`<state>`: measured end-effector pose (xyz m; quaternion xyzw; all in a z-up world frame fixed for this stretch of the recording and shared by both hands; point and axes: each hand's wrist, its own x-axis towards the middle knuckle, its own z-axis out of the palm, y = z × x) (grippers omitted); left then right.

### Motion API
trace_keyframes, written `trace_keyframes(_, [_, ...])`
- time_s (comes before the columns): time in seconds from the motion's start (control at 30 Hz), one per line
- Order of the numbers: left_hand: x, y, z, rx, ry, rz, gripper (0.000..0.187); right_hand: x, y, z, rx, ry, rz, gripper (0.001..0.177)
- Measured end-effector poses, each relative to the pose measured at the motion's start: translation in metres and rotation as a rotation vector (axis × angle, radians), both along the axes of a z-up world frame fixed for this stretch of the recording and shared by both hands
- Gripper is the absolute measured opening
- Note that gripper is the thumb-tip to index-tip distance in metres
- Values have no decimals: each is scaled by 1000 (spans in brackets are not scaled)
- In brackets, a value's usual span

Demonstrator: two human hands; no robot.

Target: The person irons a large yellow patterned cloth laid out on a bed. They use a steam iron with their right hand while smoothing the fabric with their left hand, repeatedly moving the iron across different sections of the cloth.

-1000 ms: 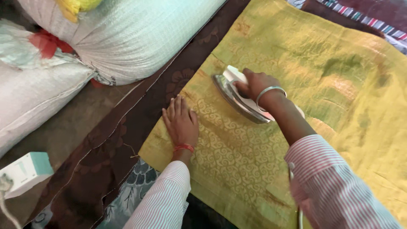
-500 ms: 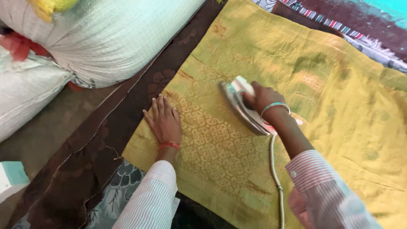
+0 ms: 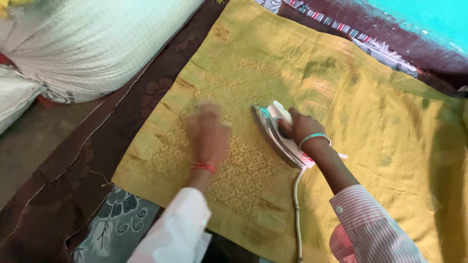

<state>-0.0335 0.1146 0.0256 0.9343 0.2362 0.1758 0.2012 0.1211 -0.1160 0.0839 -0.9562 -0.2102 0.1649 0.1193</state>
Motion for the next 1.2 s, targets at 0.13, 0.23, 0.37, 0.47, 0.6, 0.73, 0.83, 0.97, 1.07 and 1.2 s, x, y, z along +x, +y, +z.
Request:
trace_keyframes(0.13, [7, -30, -5, 337, 159, -246, 68, 1, -5, 1, 35, -30, -100, 54])
trace_keyframes(0.23, [4, -31, -9, 304, 190, -247, 69, 4, -12, -1, 8, -48, -136, 54])
trace_keyframes(0.37, [5, -29, -13, 340, 151, -249, 69, 11, -26, -1, 0, -34, -128, 52])
trace_keyframes(0.47, [4, -28, -14, 344, 180, -251, 70, 21, -32, -5, 8, -69, -327, 58])
trace_keyframes(0.6, [6, -29, -11, 344, 199, -248, 69, 23, -45, -12, 10, -58, -265, 57])
trace_keyframes(0.73, [2, -31, -14, 330, 240, -244, 69, 33, -59, -22, 5, -63, -328, 59])
trace_keyframes(0.83, [5, -30, -12, 365, 229, -240, 69, 37, -62, -27, 12, -96, -341, 60])
trace_keyframes(0.97, [4, -29, -12, 323, 195, -254, 69, 14, -68, -35, -11, -41, -285, 59])
trace_keyframes(1.07, [4, -30, -15, 344, 197, -243, 69, 26, -73, -36, 30, -85, -309, 59])
trace_keyframes(1.2, [4, -29, -13, 338, 191, -245, 69, 34, -81, -32, 61, -76, -390, 59])
